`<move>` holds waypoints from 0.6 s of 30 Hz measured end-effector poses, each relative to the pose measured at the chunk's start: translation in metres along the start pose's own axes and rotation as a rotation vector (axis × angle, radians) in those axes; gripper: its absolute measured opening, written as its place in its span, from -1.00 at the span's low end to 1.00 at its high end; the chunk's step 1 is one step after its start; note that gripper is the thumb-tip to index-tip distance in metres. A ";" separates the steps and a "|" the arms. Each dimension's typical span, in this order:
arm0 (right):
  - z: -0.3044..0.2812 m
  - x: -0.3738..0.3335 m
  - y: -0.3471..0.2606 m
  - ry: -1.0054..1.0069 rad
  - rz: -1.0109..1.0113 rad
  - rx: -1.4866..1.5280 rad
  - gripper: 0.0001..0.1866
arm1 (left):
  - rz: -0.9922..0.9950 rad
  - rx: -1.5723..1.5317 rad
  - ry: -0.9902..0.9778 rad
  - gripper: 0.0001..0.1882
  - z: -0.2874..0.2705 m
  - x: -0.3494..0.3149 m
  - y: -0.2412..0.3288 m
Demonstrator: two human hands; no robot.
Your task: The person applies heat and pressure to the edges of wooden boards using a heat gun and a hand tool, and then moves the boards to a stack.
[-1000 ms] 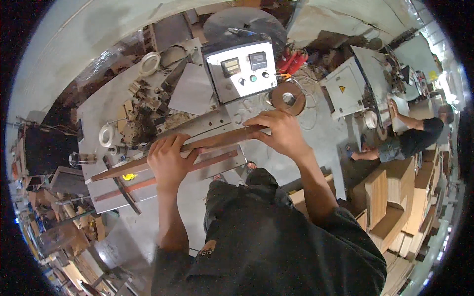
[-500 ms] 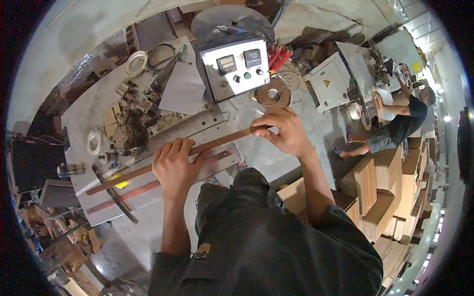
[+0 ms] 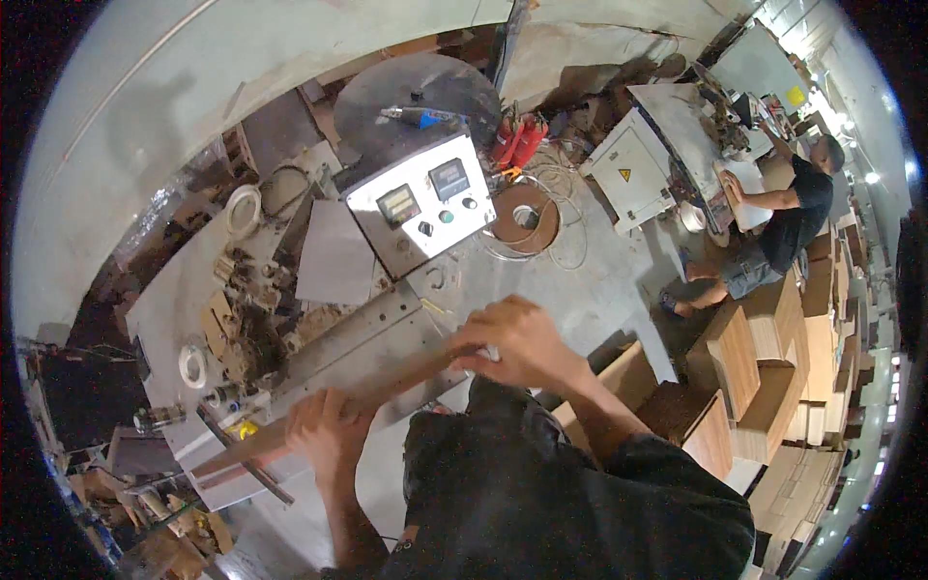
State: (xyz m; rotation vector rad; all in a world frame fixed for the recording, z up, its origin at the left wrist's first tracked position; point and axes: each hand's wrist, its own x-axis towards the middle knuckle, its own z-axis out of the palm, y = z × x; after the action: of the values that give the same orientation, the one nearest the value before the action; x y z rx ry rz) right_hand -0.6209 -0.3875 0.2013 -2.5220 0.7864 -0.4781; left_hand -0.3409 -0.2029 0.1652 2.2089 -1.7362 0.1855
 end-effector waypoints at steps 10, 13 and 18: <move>-0.015 0.030 0.227 0.305 0.358 0.616 -0.82 | -0.343 -0.037 -0.315 -0.70 -0.009 0.029 0.031; 0.021 0.069 0.332 0.408 0.589 0.531 -0.88 | -0.308 0.097 -0.293 -0.72 -0.010 0.040 0.045; 0.114 0.159 0.463 0.524 0.746 0.420 -0.56 | -0.272 0.027 -0.265 -0.65 0.005 0.021 0.019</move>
State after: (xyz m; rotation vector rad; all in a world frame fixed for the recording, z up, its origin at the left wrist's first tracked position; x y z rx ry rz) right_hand -0.6516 -0.7875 -0.1018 -1.5653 1.5351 -0.9178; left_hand -0.3543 -0.2280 0.1702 2.5552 -1.5368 -0.1554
